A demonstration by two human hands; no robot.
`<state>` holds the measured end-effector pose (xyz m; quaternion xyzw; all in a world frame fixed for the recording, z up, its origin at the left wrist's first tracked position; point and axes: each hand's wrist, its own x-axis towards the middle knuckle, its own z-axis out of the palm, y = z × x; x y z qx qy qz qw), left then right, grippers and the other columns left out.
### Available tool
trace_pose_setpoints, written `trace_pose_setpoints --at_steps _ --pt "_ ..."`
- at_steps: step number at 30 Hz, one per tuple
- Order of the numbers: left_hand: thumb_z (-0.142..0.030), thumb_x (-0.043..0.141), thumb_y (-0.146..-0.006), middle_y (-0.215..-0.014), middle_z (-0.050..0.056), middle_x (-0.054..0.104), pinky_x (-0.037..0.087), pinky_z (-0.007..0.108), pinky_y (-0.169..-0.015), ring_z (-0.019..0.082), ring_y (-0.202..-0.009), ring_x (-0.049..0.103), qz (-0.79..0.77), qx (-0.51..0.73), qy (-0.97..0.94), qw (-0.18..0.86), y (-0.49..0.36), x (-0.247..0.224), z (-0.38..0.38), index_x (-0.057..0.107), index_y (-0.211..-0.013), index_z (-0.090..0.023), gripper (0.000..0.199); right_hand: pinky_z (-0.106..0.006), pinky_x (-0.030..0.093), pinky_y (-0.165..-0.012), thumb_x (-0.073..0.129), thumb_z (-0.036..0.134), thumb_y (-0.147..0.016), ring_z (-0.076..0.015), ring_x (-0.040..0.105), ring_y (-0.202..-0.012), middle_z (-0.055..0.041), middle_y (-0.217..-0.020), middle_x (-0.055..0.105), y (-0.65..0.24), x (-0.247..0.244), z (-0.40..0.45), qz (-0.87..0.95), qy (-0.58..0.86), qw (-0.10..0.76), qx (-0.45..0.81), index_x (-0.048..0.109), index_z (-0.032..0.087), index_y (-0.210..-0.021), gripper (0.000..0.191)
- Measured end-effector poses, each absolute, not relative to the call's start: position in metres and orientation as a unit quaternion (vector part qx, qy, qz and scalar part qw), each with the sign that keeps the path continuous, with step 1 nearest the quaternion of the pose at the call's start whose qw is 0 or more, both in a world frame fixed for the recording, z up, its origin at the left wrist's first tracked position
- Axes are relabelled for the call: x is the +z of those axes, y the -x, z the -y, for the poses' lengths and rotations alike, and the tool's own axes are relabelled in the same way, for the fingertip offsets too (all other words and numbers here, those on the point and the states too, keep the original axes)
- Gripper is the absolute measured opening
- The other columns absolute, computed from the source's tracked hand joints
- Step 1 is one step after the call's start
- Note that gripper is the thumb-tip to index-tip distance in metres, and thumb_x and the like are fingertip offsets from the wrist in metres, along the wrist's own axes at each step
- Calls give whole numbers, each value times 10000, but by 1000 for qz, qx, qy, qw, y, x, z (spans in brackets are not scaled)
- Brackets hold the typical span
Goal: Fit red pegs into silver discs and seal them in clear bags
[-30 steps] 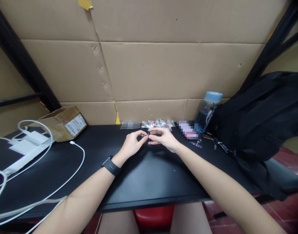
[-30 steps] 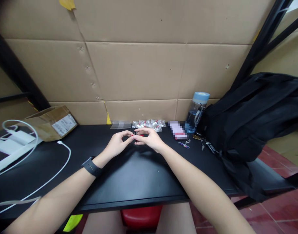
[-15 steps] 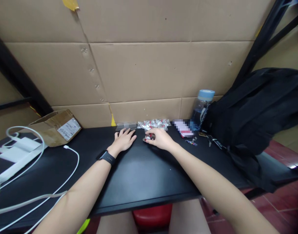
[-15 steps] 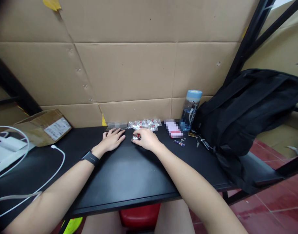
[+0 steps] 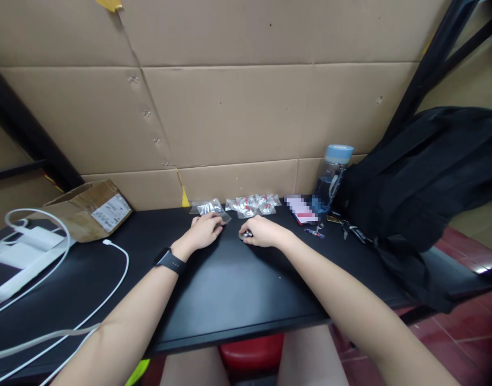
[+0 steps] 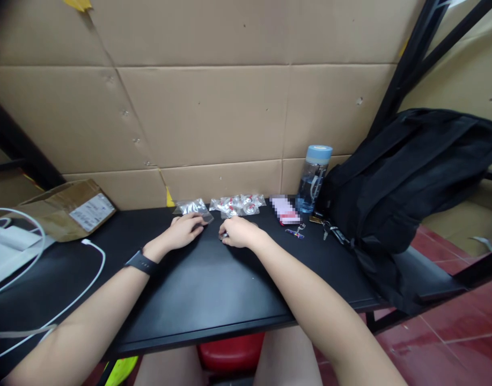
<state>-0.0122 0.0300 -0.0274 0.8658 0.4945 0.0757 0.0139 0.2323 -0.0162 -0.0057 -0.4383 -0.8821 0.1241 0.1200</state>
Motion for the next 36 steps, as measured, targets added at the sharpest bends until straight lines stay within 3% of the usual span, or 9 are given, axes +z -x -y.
trace_pose_setpoints --at_steps 4,9,12,16,20,24,27,31,36 --pt "-340 393 -1024 -1514 78 531 359 508 -1129 282 -1429 450 -440 36 -894 74 8 -12 -9 656 -1293 -310 377 -288 494 -782 762 158 -774 -257 717 -952 -70 -978 788 -245 6 26 881 454 76 105 788 215 -989 225" --pt "-500 364 -1050 -1453 61 565 379 427 -1138 268 -1356 512 -361 39 -923 126 6 -4 13 673 -1317 -349 436 -305 516 -808 779 141 -736 -249 708 -956 -83 -1088 763 -266 12 25 876 441 124 149 697 215 -1270 545" --pt "-474 373 -1051 -1374 75 604 431 362 -1091 239 -1233 593 -337 60 -930 136 4 -2 23 656 -1345 -306 442 -314 536 -872 759 175 -779 -210 701 -971 -61 -1138 750 -271 12 20 861 401 203 240 693 221 -1280 508" --pt "-447 379 -1052 -1351 64 640 413 439 -1097 264 -1236 598 -346 69 -928 123 0 -4 32 619 -1337 -296 402 -329 566 -905 817 274 -745 -191 703 -971 -63 -1131 734 -261 2 17 796 362 330 355 712 187 -1122 400" --pt "-467 447 -1026 -1456 81 566 409 462 -1095 295 -1309 549 -353 67 -927 107 -4 -13 33 596 -1368 -307 406 -332 594 -834 825 298 -731 -194 724 -891 -59 -1003 734 -244 -17 16 747 412 373 365 671 180 -1051 374" --pt "-452 496 -1009 -1472 89 519 408 483 -1093 308 -1329 522 -384 53 -917 92 -7 -18 33 577 -1422 -365 429 -339 561 -864 825 290 -729 -218 723 -933 -47 -940 752 -237 -22 19 760 506 334 233 669 197 -944 281" --pt "-476 508 -1004 -1520 83 487 359 521 -1131 329 -1395 460 -398 46 -912 85 -6 -18 34 576 -1427 -410 433 -330 535 -803 825 369 -735 -239 716 -888 -56 -890 756 -236 -15 26 777 564 241 142 681 207 -838 240" --pt "-510 526 -989 -1580 70 450 319 578 -1147 365 -1449 400 -410 41 -907 90 -5 -19 34 581 -1419 -442 439 -305 494 -732 792 346 -746 -246 714 -809 -67 -804 745 -232 -3 39 781 602 145 85 715 219 -782 153" --pt "-464 561 -977 -1622 74 408 291 614 -1157 384 -1466 391 -391 50 -912 108 -3 -19 34 582 -1424 -429 449 -286 472 -703 765 302 -779 -234 708 -801 -63 -876 763 -233 -2 41 805 570 146 75 728 222 -1101 333"
